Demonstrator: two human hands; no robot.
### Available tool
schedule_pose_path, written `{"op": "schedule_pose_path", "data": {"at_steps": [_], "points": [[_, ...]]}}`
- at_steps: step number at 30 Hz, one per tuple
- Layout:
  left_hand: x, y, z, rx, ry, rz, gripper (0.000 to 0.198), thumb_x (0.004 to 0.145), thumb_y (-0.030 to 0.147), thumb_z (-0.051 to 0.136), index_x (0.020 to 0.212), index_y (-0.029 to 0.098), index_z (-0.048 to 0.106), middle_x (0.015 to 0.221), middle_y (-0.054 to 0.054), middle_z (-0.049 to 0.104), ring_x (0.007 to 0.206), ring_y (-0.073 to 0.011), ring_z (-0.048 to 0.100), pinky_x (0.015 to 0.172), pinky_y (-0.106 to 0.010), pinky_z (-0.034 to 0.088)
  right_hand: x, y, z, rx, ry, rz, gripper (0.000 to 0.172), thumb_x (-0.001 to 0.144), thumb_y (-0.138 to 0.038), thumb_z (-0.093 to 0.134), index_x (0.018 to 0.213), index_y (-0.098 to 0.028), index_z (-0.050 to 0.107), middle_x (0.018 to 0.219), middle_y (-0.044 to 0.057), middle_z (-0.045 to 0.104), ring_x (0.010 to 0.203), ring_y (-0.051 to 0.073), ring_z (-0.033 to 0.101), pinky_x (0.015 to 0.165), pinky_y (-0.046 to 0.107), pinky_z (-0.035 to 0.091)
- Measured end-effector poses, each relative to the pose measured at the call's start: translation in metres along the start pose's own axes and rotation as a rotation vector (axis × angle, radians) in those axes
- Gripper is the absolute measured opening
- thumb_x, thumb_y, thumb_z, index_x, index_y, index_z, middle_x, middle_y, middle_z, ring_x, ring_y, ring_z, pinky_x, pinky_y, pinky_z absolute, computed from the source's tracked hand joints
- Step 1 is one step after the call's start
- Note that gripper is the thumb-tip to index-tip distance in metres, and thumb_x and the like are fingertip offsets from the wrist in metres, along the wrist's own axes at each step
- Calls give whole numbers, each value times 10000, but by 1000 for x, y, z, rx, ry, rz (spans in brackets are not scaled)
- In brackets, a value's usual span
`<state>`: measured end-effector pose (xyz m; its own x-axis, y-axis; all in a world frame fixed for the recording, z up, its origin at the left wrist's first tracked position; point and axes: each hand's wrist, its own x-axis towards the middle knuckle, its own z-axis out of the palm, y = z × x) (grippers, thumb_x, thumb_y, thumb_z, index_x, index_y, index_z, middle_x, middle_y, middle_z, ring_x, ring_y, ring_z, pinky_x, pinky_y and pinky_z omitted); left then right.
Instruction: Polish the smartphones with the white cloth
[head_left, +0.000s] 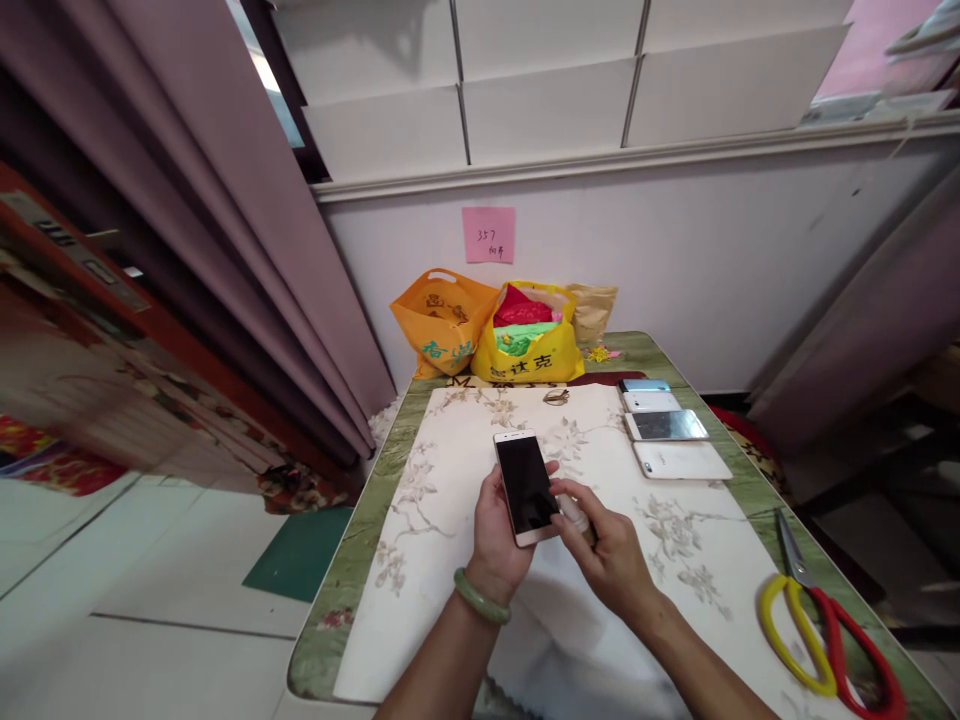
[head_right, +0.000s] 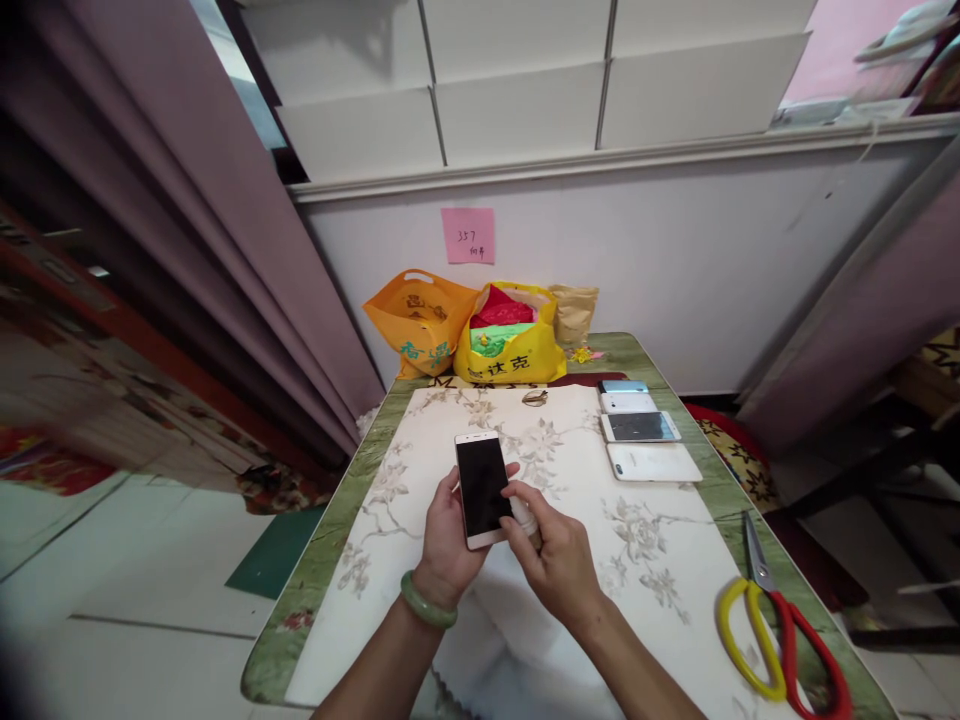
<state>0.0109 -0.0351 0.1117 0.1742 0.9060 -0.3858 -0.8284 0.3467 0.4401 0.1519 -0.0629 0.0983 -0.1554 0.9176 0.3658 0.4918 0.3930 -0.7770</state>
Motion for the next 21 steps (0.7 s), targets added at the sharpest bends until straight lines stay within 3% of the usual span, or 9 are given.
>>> {"op": "schedule_pose_path", "data": {"at_steps": [6, 11, 17, 21], "points": [[-2, -2, -1, -12, 28, 24, 432, 853, 421, 514, 1062, 77, 674, 1058, -155, 706, 854, -227, 673, 805, -335, 522, 1, -8, 0, -21, -71, -3, 367, 908, -330, 484, 1258, -224, 517, 567, -77, 546, 415, 89, 446, 470, 183, 371], [-4, -13, -3, -3, 77, 18, 284, 824, 370, 585, 913, 124, 696, 844, -62, 723, 747, -170, 670, 745, -270, 519, 7, -5, -2, -10, 10, 50, 296, 907, -371, 483, 1152, -226, 567, 635, -46, 605, 450, 97, 499, 491, 191, 391], [-9, -19, 1, 9, 55, 12, 244, 831, 337, 597, 900, 130, 707, 835, -50, 726, 726, -155, 668, 731, -255, 518, 9, 1, -5, -56, 34, 130, 378, 912, -395, 472, 1252, -234, 518, 533, -74, 526, 440, 114, 494, 469, 191, 378], [-8, -19, -4, 27, 37, -15, 305, 848, 397, 579, 934, 130, 697, 842, -61, 719, 736, -164, 665, 748, -286, 518, 5, 7, -4, 28, 29, 144, 337, 910, -405, 484, 1187, -225, 547, 626, -40, 594, 470, 112, 527, 507, 198, 425]]}}
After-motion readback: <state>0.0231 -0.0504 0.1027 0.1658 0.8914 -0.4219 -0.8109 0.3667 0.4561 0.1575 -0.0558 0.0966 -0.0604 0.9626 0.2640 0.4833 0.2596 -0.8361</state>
